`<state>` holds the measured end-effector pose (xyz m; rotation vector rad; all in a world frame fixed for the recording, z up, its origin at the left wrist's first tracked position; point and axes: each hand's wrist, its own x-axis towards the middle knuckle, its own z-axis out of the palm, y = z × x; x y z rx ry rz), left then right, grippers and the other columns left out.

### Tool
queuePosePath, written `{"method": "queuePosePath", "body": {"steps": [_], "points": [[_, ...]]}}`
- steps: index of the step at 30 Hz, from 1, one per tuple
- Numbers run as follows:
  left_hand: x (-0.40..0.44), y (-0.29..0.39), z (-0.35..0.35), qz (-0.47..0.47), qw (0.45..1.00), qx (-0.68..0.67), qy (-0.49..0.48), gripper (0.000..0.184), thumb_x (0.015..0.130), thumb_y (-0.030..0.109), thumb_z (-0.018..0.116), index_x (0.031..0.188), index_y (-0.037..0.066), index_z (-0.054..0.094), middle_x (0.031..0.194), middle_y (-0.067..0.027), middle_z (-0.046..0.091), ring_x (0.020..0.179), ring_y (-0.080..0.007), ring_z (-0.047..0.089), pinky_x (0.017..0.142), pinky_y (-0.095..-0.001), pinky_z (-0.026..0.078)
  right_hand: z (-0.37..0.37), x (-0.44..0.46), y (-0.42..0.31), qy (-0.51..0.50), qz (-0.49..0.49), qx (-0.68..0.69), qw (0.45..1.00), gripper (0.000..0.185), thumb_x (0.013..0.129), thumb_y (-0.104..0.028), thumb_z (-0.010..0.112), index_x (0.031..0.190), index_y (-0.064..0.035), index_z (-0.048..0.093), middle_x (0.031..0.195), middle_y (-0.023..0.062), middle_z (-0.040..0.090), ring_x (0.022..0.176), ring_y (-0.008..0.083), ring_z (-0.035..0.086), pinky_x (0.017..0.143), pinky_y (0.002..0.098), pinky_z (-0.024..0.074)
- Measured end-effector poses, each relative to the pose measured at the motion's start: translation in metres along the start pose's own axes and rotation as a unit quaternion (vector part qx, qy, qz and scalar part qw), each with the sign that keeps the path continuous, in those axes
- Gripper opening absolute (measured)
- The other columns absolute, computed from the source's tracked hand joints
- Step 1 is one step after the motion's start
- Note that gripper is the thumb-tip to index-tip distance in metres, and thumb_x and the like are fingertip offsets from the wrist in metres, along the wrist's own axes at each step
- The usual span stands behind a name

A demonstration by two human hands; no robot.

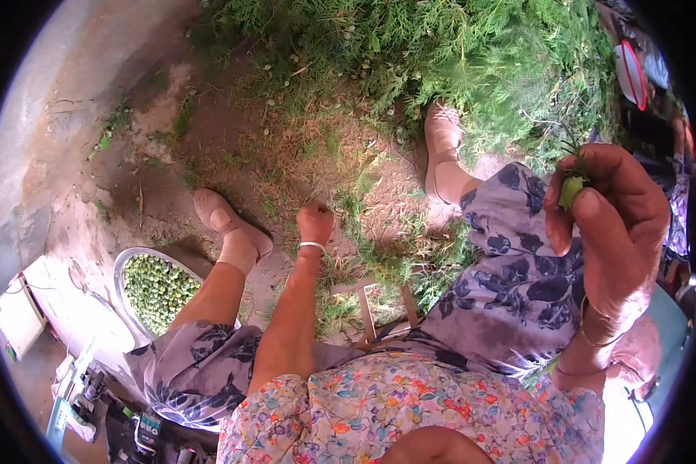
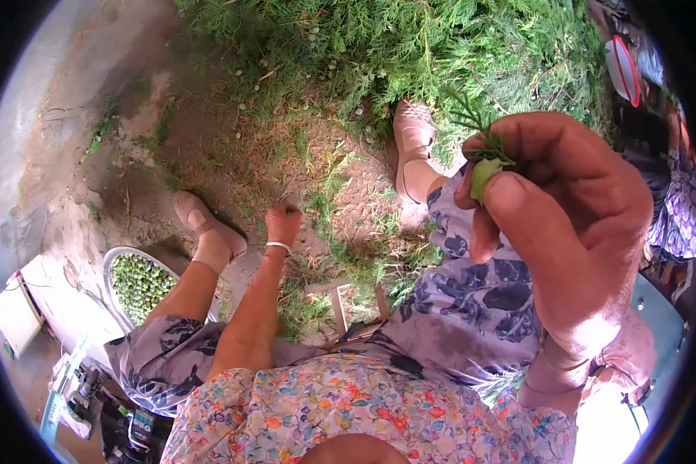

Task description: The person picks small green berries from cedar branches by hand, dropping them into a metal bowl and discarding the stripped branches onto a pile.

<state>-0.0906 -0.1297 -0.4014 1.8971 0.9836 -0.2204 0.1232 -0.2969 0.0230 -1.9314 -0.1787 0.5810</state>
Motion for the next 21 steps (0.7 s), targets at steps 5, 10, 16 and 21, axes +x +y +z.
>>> {"method": "queuePosePath", "body": {"steps": [5,10,16,21], "points": [[-0.005,0.039,0.016,0.263,0.964,-0.018,-0.045,0.006,0.068,0.005,0.06,0.074,0.003,0.063,0.073,-0.0185,0.061,0.071,-0.0367,0.062,0.061,-0.0402,0.05,-0.001,-0.004,0.001,-0.002,-0.014,0.012,1.0,0.028,0.085,-0.014,0.059,0.102,0.008,0.054,0.079,0.0128,0.06,0.054,0.0113,0.053,0.047,0.0214,0.0407],[-0.02,0.059,0.055,0.24,0.919,0.286,-0.13,0.013,0.071,0.008,0.061,0.083,0.002,0.061,0.083,-0.0189,0.062,0.077,-0.0348,0.064,0.066,-0.0399,0.053,0.003,-0.007,0.001,0.008,0.008,-0.001,1.0,0.03,0.085,-0.015,0.06,0.102,0.0082,0.054,0.078,0.0132,0.061,0.054,0.0109,0.053,0.047,0.0209,0.0415],[-0.014,0.05,0.058,0.276,0.888,0.339,-0.143,0.02,0.07,0.009,0.061,0.088,0.0,0.06,0.084,-0.0209,0.062,0.074,-0.0338,0.064,0.065,-0.0399,0.053,0.005,-0.005,0.0,0.003,-0.009,-0.016,1.0,0.024,0.084,-0.009,0.058,0.102,0.0075,0.056,0.078,0.0135,0.061,0.057,0.0117,0.055,0.05,0.0214,0.0439],[-0.017,0.109,-0.001,-0.166,0.89,-0.336,-0.258,0.011,0.073,-0.001,0.06,0.084,-0.003,0.059,0.067,-0.0111,0.06,0.053,-0.0192,0.057,0.042,-0.0278,0.044,0.015,-0.006,-0.008,0.018,0.016,-0.008,1.0,0.016,0.082,0.004,0.056,0.097,0.0072,0.059,0.079,0.0087,0.063,0.062,0.0076,0.056,0.054,0.0202,0.0451]]}}
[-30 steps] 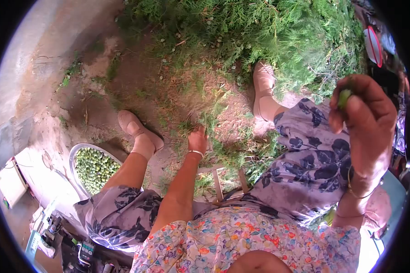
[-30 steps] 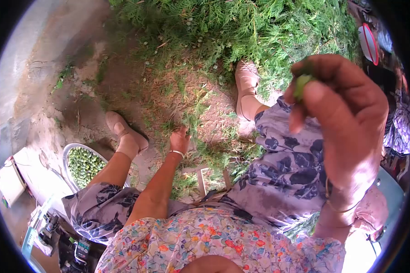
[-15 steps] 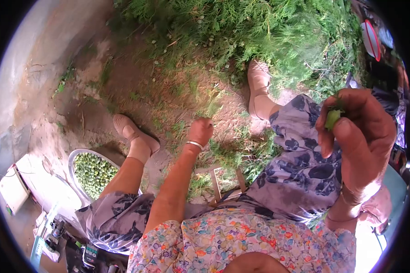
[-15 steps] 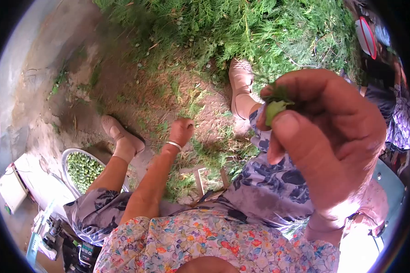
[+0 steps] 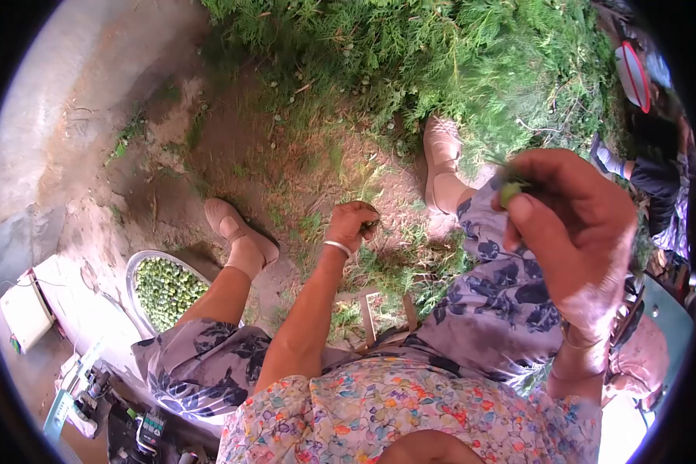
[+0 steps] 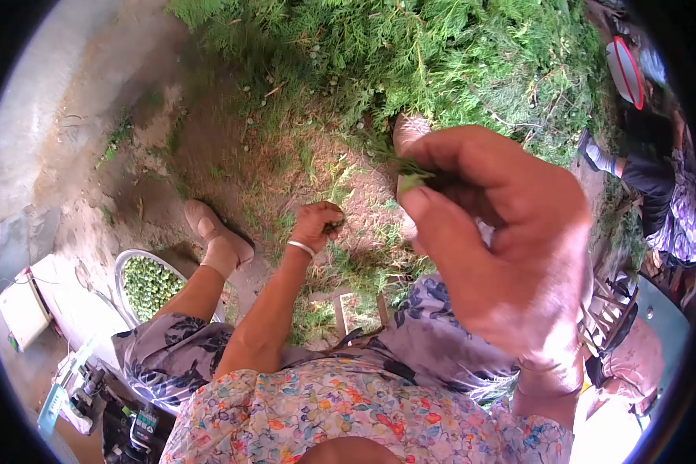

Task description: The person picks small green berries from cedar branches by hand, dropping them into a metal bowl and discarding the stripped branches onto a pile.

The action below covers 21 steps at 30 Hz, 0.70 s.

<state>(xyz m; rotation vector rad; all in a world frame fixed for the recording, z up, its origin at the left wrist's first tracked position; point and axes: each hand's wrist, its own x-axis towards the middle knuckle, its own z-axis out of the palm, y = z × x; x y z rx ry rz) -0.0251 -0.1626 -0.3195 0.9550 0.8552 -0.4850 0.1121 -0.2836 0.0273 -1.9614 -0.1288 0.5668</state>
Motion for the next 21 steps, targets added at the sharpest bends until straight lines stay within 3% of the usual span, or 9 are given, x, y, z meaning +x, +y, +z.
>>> {"method": "queuePosePath", "body": {"steps": [1,2,6,10,12,15,17,18,21], "points": [[-0.005,0.009,-0.001,-0.019,0.985,-0.17,-0.033,0.007,0.075,-0.001,0.059,0.081,-0.003,0.059,0.066,-0.01,0.059,0.052,-0.0164,0.054,0.041,-0.0261,0.042,-0.002,0.001,0.002,0.003,-0.008,0.001,1.0,0.016,0.082,0.004,0.056,0.097,0.0072,0.059,0.079,0.0087,0.063,0.062,0.0076,0.056,0.054,0.0202,0.0451],[-0.009,0.017,-0.001,0.006,0.974,-0.213,-0.077,0.01,0.074,-0.002,0.059,0.084,-0.003,0.058,0.068,-0.0139,0.059,0.051,-0.0183,0.054,0.04,-0.0258,0.041,-0.004,0.003,0.006,-0.033,-0.036,-0.048,0.998,0.016,0.082,0.003,0.056,0.098,0.0062,0.06,0.078,0.0076,0.063,0.062,0.0071,0.056,0.054,0.0198,0.0447],[-0.032,0.052,0.011,0.073,0.911,-0.336,-0.229,0.015,0.074,0.0,0.06,0.087,-0.003,0.056,0.072,-0.018,0.058,0.054,-0.0221,0.053,0.042,-0.0258,0.042,-0.002,0.01,0.027,-0.112,-0.177,-0.147,0.967,0.013,0.081,0.001,0.058,0.094,0.0026,0.062,0.072,0.0043,0.063,0.06,0.0077,0.054,0.052,0.0225,0.0423],[-0.073,0.093,0.048,0.148,0.823,-0.416,-0.356,0.015,0.074,0.002,0.064,0.085,-0.002,0.055,0.08,-0.018,0.059,0.063,-0.0219,0.055,0.049,-0.0263,0.047,0.01,0.013,0.034,-0.105,-0.263,-0.189,0.94,0.01,0.078,0.001,0.062,0.087,0.0042,0.061,0.07,0.0147,0.062,0.057,0.0208,0.058,0.053,0.0314,0.0451],[-0.097,0.114,0.065,0.156,0.813,-0.412,-0.382,0.014,0.075,0.002,0.063,0.085,-0.002,0.055,0.082,-0.0175,0.059,0.065,-0.0221,0.056,0.05,-0.0266,0.048,0.015,0.015,0.038,-0.107,-0.317,-0.203,0.92,0.01,0.076,0.001,0.063,0.085,0.0039,0.061,0.071,0.0179,0.06,0.06,0.0306,0.06,0.055,0.0354,0.0468],[-0.126,0.137,0.081,0.163,0.816,-0.416,-0.366,0.017,0.078,0.002,0.061,0.093,-0.002,0.055,0.09,-0.0155,0.059,0.072,-0.0224,0.059,0.05,-0.0279,0.049,0.02,0.017,0.037,-0.107,-0.33,-0.174,0.922,0.01,0.074,0.001,0.063,0.084,0.0028,0.062,0.071,0.0174,0.06,0.063,0.0337,0.06,0.055,0.0367,0.047],[-0.137,0.142,0.085,0.152,0.819,-0.462,-0.307,0.024,0.082,0.007,0.059,0.103,-0.003,0.053,0.095,-0.0148,0.06,0.075,-0.0229,0.061,0.05,-0.0291,0.05,0.018,0.017,0.027,-0.098,-0.369,-0.169,0.909,0.014,0.07,-0.001,0.068,0.083,0.0023,0.062,0.071,0.0158,0.059,0.063,0.0306,0.061,0.055,0.036,0.0472],[-0.135,0.14,0.078,0.156,0.796,-0.451,-0.371,0.03,0.085,0.012,0.056,0.111,-0.002,0.051,0.099,-0.0155,0.06,0.077,-0.0238,0.061,0.052,-0.0317,0.052,0.017,0.016,0.022,-0.111,-0.345,-0.17,0.916,0.016,0.069,-0.002,0.07,0.082,0.002,0.062,0.07,0.015,0.059,0.063,0.0289,0.061,0.055,0.0356,0.0472],[-0.154,0.142,0.076,0.129,0.81,-0.461,-0.337,0.029,0.087,0.016,0.055,0.109,-0.001,0.053,0.097,-0.0152,0.061,0.076,-0.0243,0.062,0.052,-0.034,0.052,0.013,0.013,0.017,-0.136,-0.353,-0.173,0.909,0.026,0.064,-0.004,0.074,0.087,0.0019,0.063,0.07,0.0134,0.06,0.062,0.0228,0.062,0.055,0.0336,0.0481]]}}
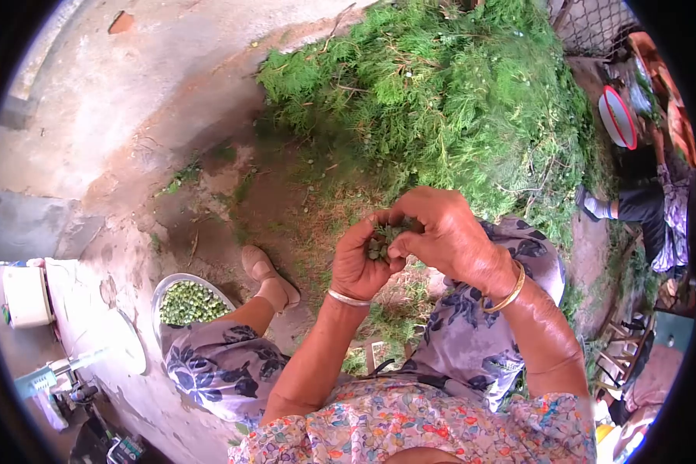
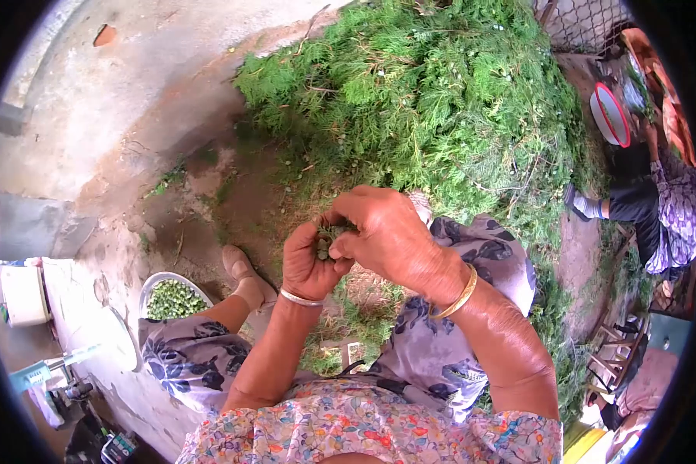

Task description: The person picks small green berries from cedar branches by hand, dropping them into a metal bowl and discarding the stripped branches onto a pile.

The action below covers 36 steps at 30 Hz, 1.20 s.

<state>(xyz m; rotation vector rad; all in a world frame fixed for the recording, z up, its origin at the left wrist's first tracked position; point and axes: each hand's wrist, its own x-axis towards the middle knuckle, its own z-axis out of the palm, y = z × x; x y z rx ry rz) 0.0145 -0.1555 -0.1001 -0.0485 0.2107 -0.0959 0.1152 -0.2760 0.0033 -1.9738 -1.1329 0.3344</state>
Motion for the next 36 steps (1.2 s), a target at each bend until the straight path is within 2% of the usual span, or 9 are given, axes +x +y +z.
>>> {"method": "queuePosePath", "body": {"steps": [2,4,6,17,23,28,32,34,36], "points": [[-0.008,-0.002,0.014,0.017,0.999,0.016,0.028,0.029,0.087,0.019,0.056,0.107,-0.001,0.054,0.091,-0.0144,0.06,0.076,-0.0249,0.061,0.053,-0.0351,0.052,-0.004,0.001,-0.006,-0.058,0.081,0.026,0.995,0.036,0.064,-0.009,0.074,0.095,0.0034,0.06,0.079,0.0184,0.062,0.075,0.0368,0.062,0.066,0.0419,0.0499],[-0.014,-0.002,0.017,0.033,0.997,0.033,0.056,0.03,0.086,0.021,0.058,0.105,-0.001,0.055,0.085,-0.0136,0.059,0.076,-0.0254,0.061,0.053,-0.0362,0.052,-0.006,0.001,-0.008,-0.057,0.036,0.026,0.997,0.039,0.066,-0.01,0.073,0.098,0.0053,0.058,0.079,0.021,0.062,0.077,0.0365,0.063,0.066,0.0399,0.051],[-0.018,-0.002,0.014,0.034,0.997,0.059,0.044,0.026,0.087,0.021,0.059,0.104,0.0,0.057,0.088,-0.012,0.063,0.071,-0.022,0.061,0.049,-0.0295,0.048,-0.007,0.001,-0.009,-0.102,0.136,0.131,0.977,0.034,0.068,-0.001,0.07,0.1,0.0045,0.059,0.077,0.0158,0.064,0.063,0.0195,0.064,0.057,0.0312,0.0502],[-0.054,0.015,0.031,0.047,0.919,0.335,0.201,0.012,0.083,0.008,0.065,0.09,0.002,0.057,0.075,-0.0071,0.057,0.06,-0.0127,0.052,0.042,-0.0193,0.038,0.002,0.001,0.006,-0.181,-0.025,-0.07,0.981,0.007,0.074,-0.008,0.063,0.076,-0.0006,0.061,0.068,0.0199,0.059,0.066,0.0388,0.059,0.061,0.0425,0.0478],[-0.15,0.125,0.061,0.282,0.84,0.353,0.302,0.011,0.083,0.009,0.064,0.092,0.008,0.058,0.072,-0.0011,0.053,0.054,-0.0063,0.048,0.038,-0.0153,0.032,0.007,-0.004,0.014,-0.206,-0.006,-0.141,0.968,0.008,0.073,-0.004,0.058,0.078,0.0,0.062,0.071,0.0214,0.061,0.072,0.0391,0.061,0.063,0.0446,0.0485],[-0.281,0.213,0.06,0.455,0.652,0.411,0.447,0.017,0.08,0.003,0.062,0.094,-0.006,0.06,0.076,-0.0076,0.057,0.06,-0.013,0.051,0.046,-0.02,0.039,0.01,-0.008,0.012,-0.335,0.04,-0.233,0.912,0.013,0.069,-0.002,0.055,0.08,0.0007,0.061,0.075,0.0231,0.062,0.078,0.0399,0.063,0.067,0.046,0.0498],[-0.346,0.239,0.006,0.495,0.596,0.355,0.522,0.021,0.083,0.016,0.065,0.083,-0.005,0.062,0.069,-0.0096,0.057,0.062,-0.0172,0.052,0.051,-0.0283,0.043,0.018,-0.007,0.017,-0.344,0.025,-0.252,0.904,0.012,0.067,-0.002,0.056,0.077,0.0012,0.062,0.075,0.0224,0.062,0.075,0.0397,0.063,0.063,0.0457,0.0503],[-0.393,0.274,-0.054,0.353,0.364,0.563,0.653,0.031,0.082,0.024,0.068,0.09,-0.005,0.061,0.072,-0.0064,0.058,0.058,-0.0159,0.052,0.049,-0.0271,0.041,0.022,-0.012,0.024,-0.317,0.027,-0.268,0.909,0.01,0.066,0.0,0.057,0.073,0.0009,0.063,0.074,0.0212,0.063,0.073,0.0392,0.064,0.06,0.0446,0.0508],[-0.402,0.269,-0.073,0.309,0.29,0.681,0.598,0.041,0.079,0.033,0.068,0.073,-0.007,0.061,0.061,-0.0084,0.05,0.058,-0.0177,0.044,0.064,-0.0364,0.041,0.022,-0.014,0.031,-0.294,0.028,-0.24,0.925,0.01,0.066,-0.002,0.058,0.074,0.0013,0.064,0.075,0.0209,0.063,0.073,0.0382,0.064,0.06,0.0446,0.051]]}}
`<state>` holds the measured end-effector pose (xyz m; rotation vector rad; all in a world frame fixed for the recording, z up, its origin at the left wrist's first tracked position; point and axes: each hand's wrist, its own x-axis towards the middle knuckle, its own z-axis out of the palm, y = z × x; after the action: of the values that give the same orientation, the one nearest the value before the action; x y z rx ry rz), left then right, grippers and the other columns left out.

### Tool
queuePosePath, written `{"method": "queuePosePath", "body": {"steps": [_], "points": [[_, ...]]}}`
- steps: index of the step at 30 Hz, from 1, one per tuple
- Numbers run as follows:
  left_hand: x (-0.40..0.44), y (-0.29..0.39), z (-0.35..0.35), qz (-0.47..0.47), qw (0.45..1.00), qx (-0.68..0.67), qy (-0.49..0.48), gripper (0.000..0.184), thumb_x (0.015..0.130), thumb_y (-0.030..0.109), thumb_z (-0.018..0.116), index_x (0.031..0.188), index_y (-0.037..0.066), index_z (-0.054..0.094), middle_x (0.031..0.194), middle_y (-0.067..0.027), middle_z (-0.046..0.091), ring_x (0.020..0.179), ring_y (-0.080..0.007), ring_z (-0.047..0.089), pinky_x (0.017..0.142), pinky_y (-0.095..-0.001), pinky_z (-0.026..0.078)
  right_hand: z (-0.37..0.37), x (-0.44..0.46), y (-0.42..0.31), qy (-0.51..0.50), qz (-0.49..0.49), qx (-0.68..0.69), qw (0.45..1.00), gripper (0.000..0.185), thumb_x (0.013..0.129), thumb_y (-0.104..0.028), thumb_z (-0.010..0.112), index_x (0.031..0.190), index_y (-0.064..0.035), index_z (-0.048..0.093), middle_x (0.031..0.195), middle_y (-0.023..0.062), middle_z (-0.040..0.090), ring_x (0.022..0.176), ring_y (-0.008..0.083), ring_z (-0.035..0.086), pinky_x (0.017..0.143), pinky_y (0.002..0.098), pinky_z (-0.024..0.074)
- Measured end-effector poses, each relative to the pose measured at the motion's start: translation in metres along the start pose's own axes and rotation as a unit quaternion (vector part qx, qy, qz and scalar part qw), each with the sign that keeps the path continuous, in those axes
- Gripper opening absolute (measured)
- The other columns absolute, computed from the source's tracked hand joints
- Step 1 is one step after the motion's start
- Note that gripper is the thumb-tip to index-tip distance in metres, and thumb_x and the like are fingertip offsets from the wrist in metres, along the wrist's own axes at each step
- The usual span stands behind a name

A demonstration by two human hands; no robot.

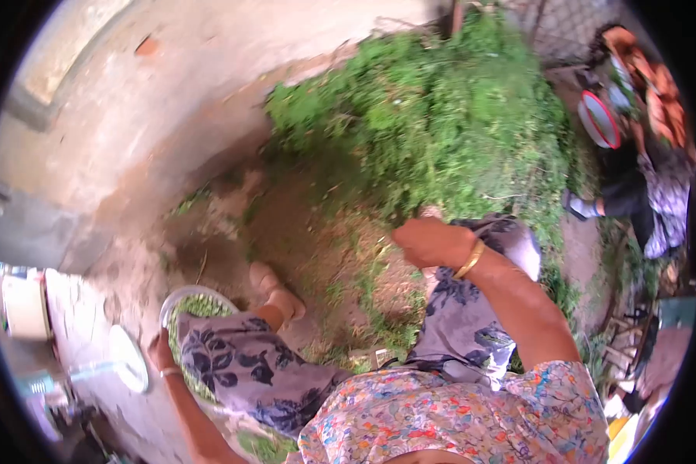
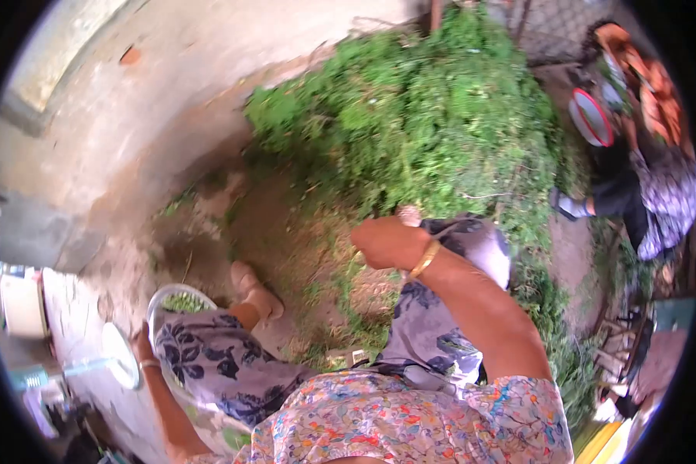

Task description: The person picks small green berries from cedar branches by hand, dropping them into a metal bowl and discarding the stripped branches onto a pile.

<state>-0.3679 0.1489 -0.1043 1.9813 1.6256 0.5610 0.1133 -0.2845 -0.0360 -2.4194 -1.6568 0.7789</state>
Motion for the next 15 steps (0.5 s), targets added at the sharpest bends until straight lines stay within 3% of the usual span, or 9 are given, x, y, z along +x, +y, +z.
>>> {"method": "queuePosePath", "body": {"steps": [2,4,5,6,7,9,11,12,15], "points": [[0.008,0.004,0.005,-0.067,0.998,-0.006,-0.012,0.033,0.079,0.027,0.067,0.072,-0.005,0.061,0.059,-0.0047,0.047,0.054,-0.0162,0.044,0.054,-0.0342,0.041,-0.001,-0.002,0.001,0.003,0.025,-0.01,1.0,0.011,0.067,-0.003,0.059,0.075,0.0014,0.064,0.076,0.0202,0.064,0.074,0.0375,0.065,0.06,0.0444,0.0515],[-0.007,0.076,0.01,-0.119,0.987,-0.095,-0.039,0.026,0.079,0.023,0.066,0.073,-0.002,0.062,0.058,-0.0013,0.046,0.051,-0.0131,0.042,0.044,-0.0296,0.037,-0.006,-0.008,-0.006,0.002,0.039,-0.016,0.999,0.011,0.067,-0.004,0.06,0.076,0.0015,0.064,0.076,0.0196,0.064,0.075,0.0369,0.065,0.06,0.0442,0.0519],[0.003,0.086,0.017,-0.087,0.991,-0.095,-0.047,0.019,0.079,0.019,0.064,0.076,0.0,0.063,0.059,0.0009,0.044,0.05,-0.0103,0.041,0.039,-0.0259,0.034,-0.011,-0.012,-0.011,-0.004,0.03,-0.009,1.0,0.012,0.068,-0.005,0.06,0.076,0.0016,0.065,0.077,0.0192,0.065,0.075,0.0363,0.066,0.061,0.0435,0.0526],[0.01,0.111,0.018,-0.069,0.982,-0.13,-0.121,0.023,0.077,0.019,0.065,0.084,-0.003,0.063,0.064,-0.0021,0.05,0.053,-0.0116,0.047,0.042,-0.0257,0.04,-0.017,-0.014,-0.016,-0.01,0.018,-0.001,1.0,0.012,0.068,-0.005,0.06,0.077,0.0016,0.065,0.078,0.0188,0.065,0.076,0.0356,0.066,0.061,0.0428,0.0532],[0.008,0.135,0.025,-0.03,0.981,-0.142,-0.127,0.025,0.078,0.019,0.065,0.087,-0.004,0.063,0.067,-0.0035,0.054,0.056,-0.0126,0.051,0.045,-0.0249,0.043,-0.021,-0.014,-0.019,0.0,0.025,0.0,1.0,0.012,0.068,-0.005,0.06,0.077,0.0016,0.065,0.078,0.0188,0.065,0.076,0.0356,0.066,0.061,0.0428,0.0532],[-0.013,0.211,0.047,0.037,0.979,-0.137,-0.149,0.032,0.078,0.017,0.064,0.098,-0.008,0.063,0.079,-0.0085,0.063,0.065,-0.0154,0.06,0.054,-0.0244,0.05,-0.026,-0.013,-0.023,0.019,-0.06,0.013,0.998,0.013,0.067,-0.009,0.063,0.076,0.0008,0.063,0.078,0.0185,0.064,0.073,0.0354,0.065,0.057,0.0426,0.0519],[-0.014,0.258,0.081,0.125,0.961,-0.082,-0.234,0.033,0.076,0.018,0.066,0.094,-0.009,0.065,0.08,-0.0123,0.065,0.067,-0.0168,0.061,0.061,-0.0286,0.049,-0.04,-0.015,-0.033,0.045,-0.07,0.022,0.996,0.012,0.068,-0.007,0.062,0.077,0.0015,0.064,0.077,0.0179,0.065,0.072,0.0345,0.066,0.058,0.0433,0.0527],[0.003,0.259,0.113,0.24,0.938,-0.04,-0.248,0.033,0.075,0.019,0.067,0.092,-0.009,0.065,0.08,-0.0143,0.066,0.07,-0.0186,0.061,0.066,-0.0311,0.048,-0.046,-0.015,-0.036,0.064,-0.086,0.024,0.994,0.013,0.068,-0.005,0.06,0.077,0.0022,0.066,0.076,0.0173,0.066,0.072,0.0336,0.067,0.058,0.0441,0.0535],[-0.028,0.322,0.203,0.311,0.89,-0.012,-0.332,0.038,0.071,0.021,0.07,0.094,-0.008,0.063,0.085,-0.0195,0.066,0.077,-0.0258,0.063,0.071,-0.0352,0.049,-0.045,-0.012,-0.028,0.123,-0.09,0.027,0.988,0.01,0.069,-0.006,0.062,0.076,-0.0009,0.067,0.072,0.0144,0.065,0.068,0.0299,0.067,0.055,0.0432,0.0527]]}}
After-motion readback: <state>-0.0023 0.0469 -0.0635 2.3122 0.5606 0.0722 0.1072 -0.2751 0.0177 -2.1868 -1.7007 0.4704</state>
